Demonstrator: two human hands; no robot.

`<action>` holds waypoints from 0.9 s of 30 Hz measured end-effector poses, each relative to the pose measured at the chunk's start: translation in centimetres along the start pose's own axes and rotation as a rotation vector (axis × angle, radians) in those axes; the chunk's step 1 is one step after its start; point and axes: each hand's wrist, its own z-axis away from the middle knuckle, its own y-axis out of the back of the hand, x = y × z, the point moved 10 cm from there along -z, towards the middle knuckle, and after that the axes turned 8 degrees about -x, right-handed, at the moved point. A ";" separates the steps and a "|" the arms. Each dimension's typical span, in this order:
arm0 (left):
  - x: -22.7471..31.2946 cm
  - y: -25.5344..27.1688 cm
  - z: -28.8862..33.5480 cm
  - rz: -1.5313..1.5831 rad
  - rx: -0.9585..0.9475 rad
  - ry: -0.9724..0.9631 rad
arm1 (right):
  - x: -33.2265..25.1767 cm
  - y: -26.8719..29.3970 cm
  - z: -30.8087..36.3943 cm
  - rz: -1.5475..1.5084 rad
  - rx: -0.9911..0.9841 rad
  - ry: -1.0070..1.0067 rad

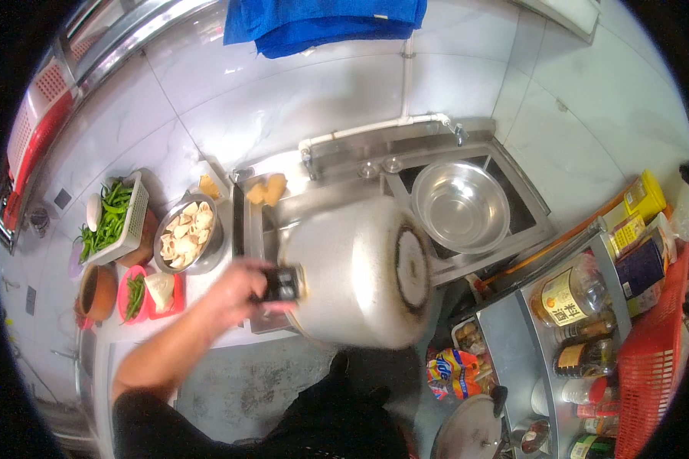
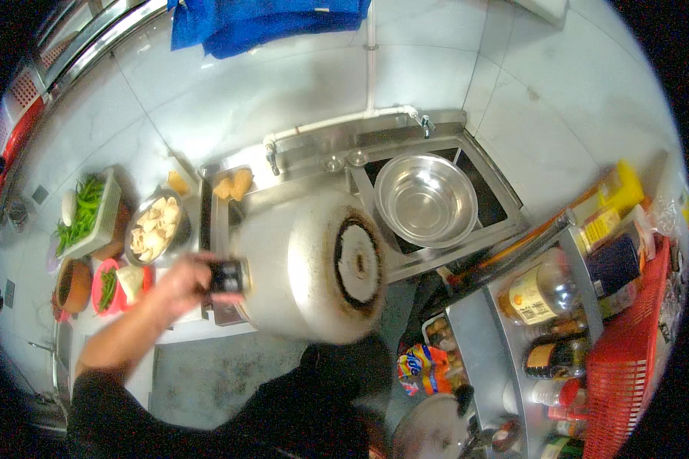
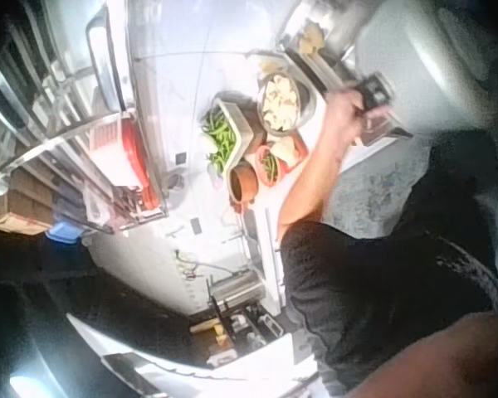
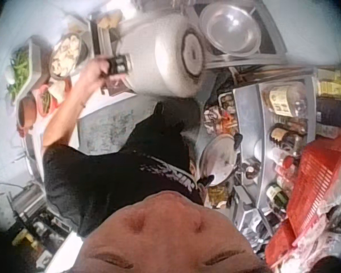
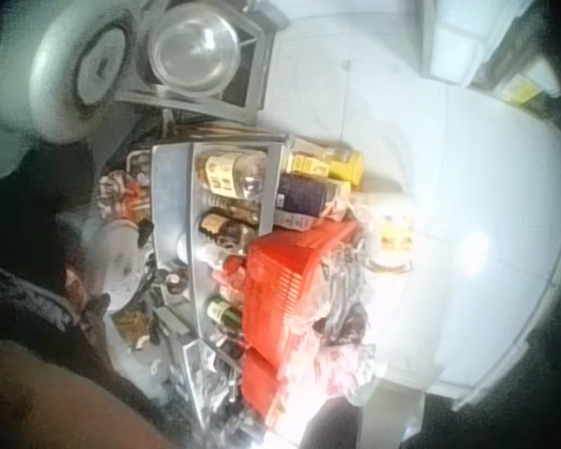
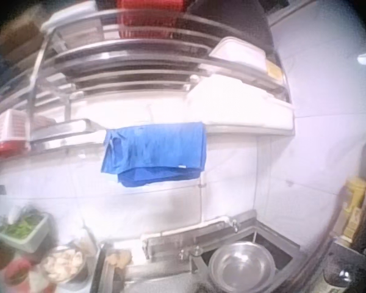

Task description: The person prepares ingredients in a commercial kitchen. They chop ginger on a cutting board, wash raw meat in a sink, and rinse dried mushrooms under running water, placing each into a metal bowl.

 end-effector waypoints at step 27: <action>-8.4 6.6 -25.6 -1.990 -0.540 -0.783 | 3.9 -12.8 0.3 -0.381 0.093 -0.103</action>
